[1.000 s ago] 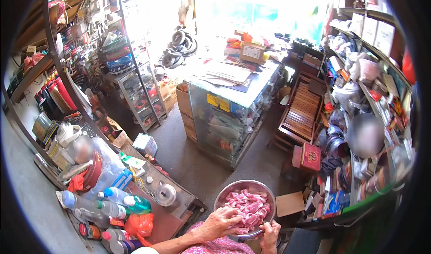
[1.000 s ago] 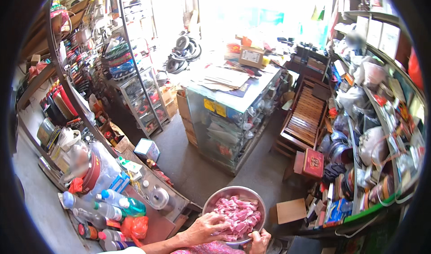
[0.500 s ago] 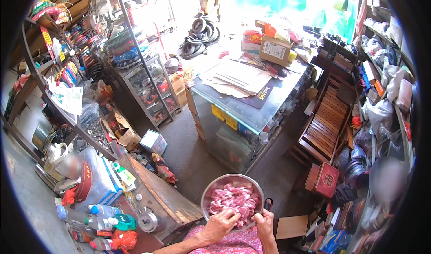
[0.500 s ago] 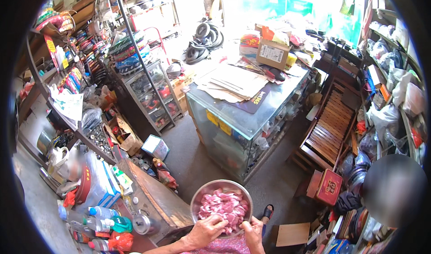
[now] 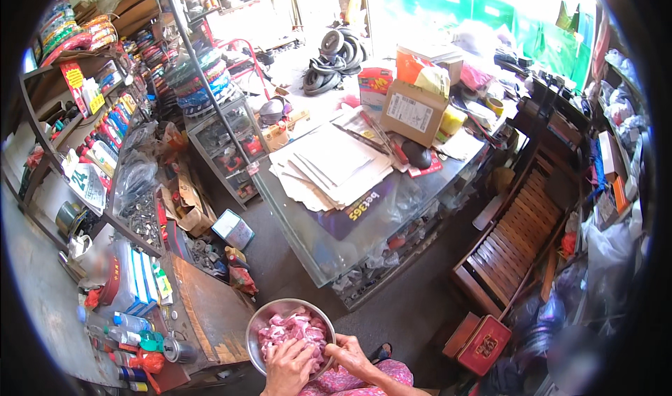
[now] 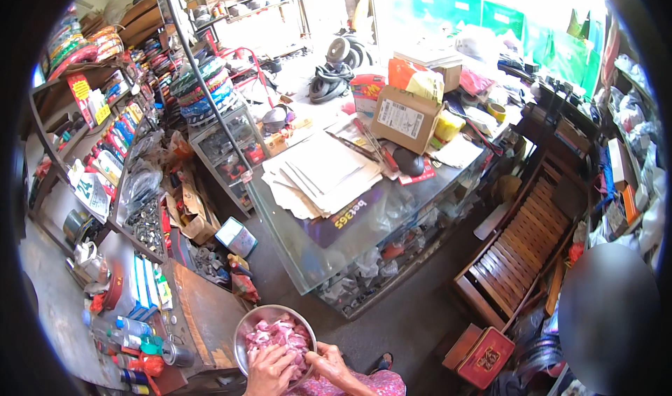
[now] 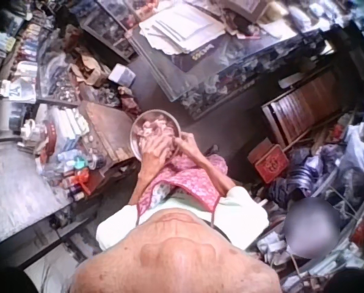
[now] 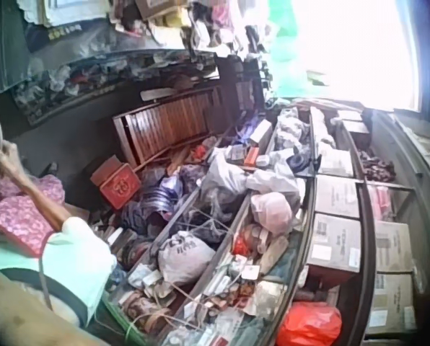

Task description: The person slices raw meat on a wooden cutting board using a cleaver. After cutting, the person transfers the meat into a metal bowl and carries it to a cooking area, where they add seasoning and stir the contents.

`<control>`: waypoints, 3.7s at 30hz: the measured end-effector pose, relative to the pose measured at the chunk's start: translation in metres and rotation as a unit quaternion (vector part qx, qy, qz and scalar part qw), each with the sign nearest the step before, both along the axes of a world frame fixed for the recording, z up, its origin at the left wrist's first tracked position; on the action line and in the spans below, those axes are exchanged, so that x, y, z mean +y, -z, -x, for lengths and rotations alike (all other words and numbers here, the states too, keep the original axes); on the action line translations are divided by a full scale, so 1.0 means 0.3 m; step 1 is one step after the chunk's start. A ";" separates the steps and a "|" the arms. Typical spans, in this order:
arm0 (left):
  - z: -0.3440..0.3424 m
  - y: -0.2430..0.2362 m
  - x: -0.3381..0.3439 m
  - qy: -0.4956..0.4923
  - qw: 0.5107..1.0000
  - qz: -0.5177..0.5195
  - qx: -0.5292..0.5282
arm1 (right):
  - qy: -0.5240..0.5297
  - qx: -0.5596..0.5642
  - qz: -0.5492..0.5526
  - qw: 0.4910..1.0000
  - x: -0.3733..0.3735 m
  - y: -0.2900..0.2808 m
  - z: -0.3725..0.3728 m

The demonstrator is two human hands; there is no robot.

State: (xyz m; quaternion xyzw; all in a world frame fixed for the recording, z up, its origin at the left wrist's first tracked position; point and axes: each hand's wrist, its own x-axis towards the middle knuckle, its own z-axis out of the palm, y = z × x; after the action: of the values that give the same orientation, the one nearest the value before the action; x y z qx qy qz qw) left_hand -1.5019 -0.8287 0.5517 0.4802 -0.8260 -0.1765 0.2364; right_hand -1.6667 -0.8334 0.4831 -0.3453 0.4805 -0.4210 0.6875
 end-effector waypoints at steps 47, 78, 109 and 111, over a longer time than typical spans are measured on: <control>0.580 -0.053 0.062 -0.523 0.841 0.107 -0.087 | -0.501 0.025 -0.011 0.865 -0.457 -0.018 0.526; 0.183 0.263 0.561 -0.538 0.461 0.040 0.704 | -0.576 0.051 -0.093 0.811 -0.211 0.067 -0.323; -0.852 0.517 1.012 -0.613 0.120 0.265 0.735 | -0.824 0.065 0.037 0.562 0.297 0.128 -1.836; -0.933 0.532 1.035 -0.573 0.090 0.314 0.752 | -0.829 0.043 -0.008 0.557 0.366 0.091 -1.956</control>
State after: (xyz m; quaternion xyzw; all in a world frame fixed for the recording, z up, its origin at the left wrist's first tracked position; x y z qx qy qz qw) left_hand -1.2218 -0.5182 0.3921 0.3095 0.3229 0.0183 0.8942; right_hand -1.0800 -0.7237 0.4559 -0.6033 0.0143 0.3541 0.7145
